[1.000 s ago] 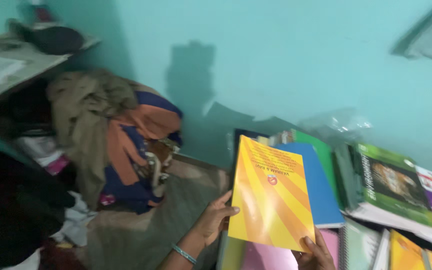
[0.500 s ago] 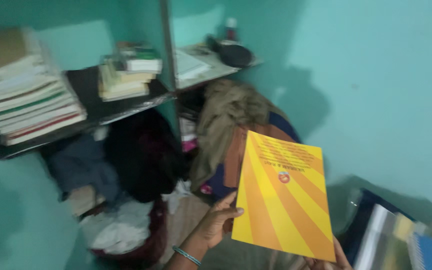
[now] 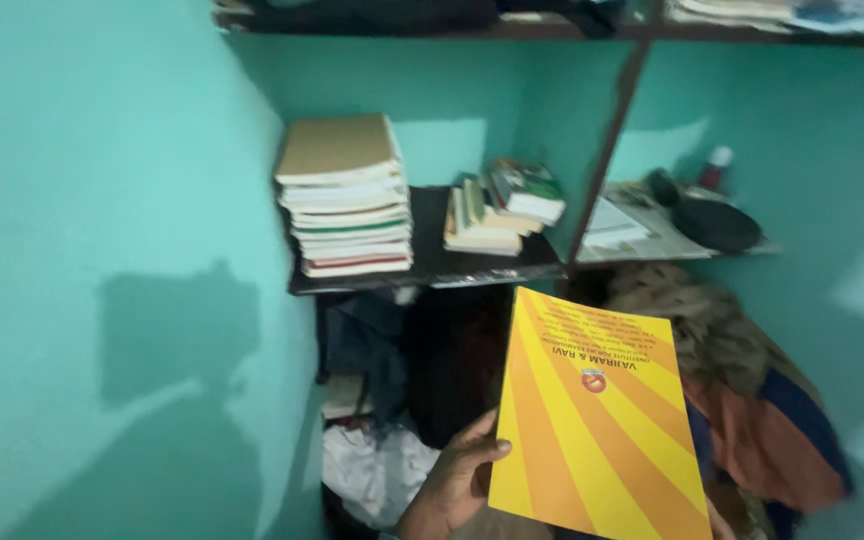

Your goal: The person picks up various books and notebooks from a pile on the floor and places them onto a shelf. They handle the items one by one, moving them from the floor to the shelf.

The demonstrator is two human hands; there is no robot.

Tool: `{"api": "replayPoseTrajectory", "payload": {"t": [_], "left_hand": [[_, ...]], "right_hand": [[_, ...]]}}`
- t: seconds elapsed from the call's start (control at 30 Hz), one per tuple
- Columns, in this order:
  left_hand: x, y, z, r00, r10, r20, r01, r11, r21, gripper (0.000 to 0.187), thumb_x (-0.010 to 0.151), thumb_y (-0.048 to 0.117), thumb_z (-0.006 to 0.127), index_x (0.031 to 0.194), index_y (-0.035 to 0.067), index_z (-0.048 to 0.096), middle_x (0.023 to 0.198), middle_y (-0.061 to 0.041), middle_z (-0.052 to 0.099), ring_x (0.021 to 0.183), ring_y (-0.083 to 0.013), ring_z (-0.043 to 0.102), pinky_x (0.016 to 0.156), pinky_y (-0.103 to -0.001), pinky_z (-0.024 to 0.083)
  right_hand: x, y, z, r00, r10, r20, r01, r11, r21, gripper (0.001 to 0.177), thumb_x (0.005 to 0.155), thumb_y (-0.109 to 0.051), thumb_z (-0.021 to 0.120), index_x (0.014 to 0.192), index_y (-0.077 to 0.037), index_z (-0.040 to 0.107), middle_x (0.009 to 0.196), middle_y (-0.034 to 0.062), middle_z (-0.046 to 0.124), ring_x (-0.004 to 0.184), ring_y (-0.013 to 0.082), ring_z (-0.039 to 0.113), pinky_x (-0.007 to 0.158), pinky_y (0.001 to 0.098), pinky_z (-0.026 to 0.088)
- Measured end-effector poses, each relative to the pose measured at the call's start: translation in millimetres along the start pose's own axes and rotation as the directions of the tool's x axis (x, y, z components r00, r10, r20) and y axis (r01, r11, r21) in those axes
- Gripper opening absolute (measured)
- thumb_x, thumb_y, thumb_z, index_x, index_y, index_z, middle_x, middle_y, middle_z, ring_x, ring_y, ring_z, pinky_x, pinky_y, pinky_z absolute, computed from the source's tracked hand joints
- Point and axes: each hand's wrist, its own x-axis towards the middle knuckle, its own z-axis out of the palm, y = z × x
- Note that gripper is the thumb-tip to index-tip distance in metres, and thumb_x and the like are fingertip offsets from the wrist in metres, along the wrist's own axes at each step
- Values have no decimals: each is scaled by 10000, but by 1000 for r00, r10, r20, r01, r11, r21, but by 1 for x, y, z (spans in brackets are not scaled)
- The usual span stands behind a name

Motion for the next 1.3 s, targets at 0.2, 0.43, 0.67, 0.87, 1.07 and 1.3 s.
{"api": "replayPoseTrajectory", "payload": {"t": [0.2, 0.43, 0.67, 0.87, 1.07, 1.3], "left_hand": [[3, 74, -16, 975, 218, -36, -216, 975, 42, 730, 860, 107, 743, 1511, -4, 431, 1279, -147, 672, 1180, -249, 661, 998, -382, 549], [29, 175, -20, 912, 405, -59, -399, 912, 95, 802, 837, 125, 736, 1550, 23, 383, 1337, -149, 644, 1204, -251, 643, 992, -385, 534], [71, 269, -36, 793, 609, 26, -605, 780, 158, 725, 885, 103, 676, 1545, -3, 395, 1362, -142, 625, 1242, -253, 613, 1026, -382, 506], [104, 343, -68, 720, 692, 60, -692, 707, 149, 578, 948, 131, 607, 1490, -5, 458, 1346, -135, 624, 1240, -257, 612, 1019, -384, 502], [139, 394, -113, 642, 740, -199, -725, 671, 155, 514, 970, 242, 592, 1432, 34, 513, 1340, -111, 625, 1221, -239, 612, 1007, -418, 496], [150, 393, -132, 472, 800, -370, -825, 549, 135, 614, 1009, 406, 506, 1455, -12, 458, 1434, -219, 588, 1332, -325, 567, 1135, -514, 442]], "right_hand": [[89, -16, 80, 996, -89, 25, 92, 985, -148, 808, 858, -74, 659, 1594, -43, 327, 1430, 200, 569, 1298, 320, 566, 1005, 447, 482], [113, -110, 245, 928, -344, 141, 367, 910, -195, 818, 843, -59, 672, 1594, -54, 349, 1387, 183, 619, 1266, 291, 601, 985, 413, 500], [133, -209, 372, 897, -364, 250, 409, 899, -157, 478, 857, 16, 650, 1334, 29, 629, 1319, 147, 690, 1256, 236, 634, 1027, 352, 501], [192, -214, 436, 749, -549, 371, 642, 741, -197, 292, 891, -52, 715, 1179, -6, 733, 1164, 87, 734, 1021, 153, 674, 886, 295, 531], [240, -204, 498, 713, -589, 380, 681, 710, -178, 260, 889, -67, 748, 1144, -21, 771, 1125, 86, 712, 1003, 158, 694, 874, 282, 533], [268, -185, 545, 680, -612, 405, 692, 718, -77, 299, 897, -129, 728, 1191, -84, 755, 1081, 41, 718, 981, 132, 680, 866, 277, 549]]}}
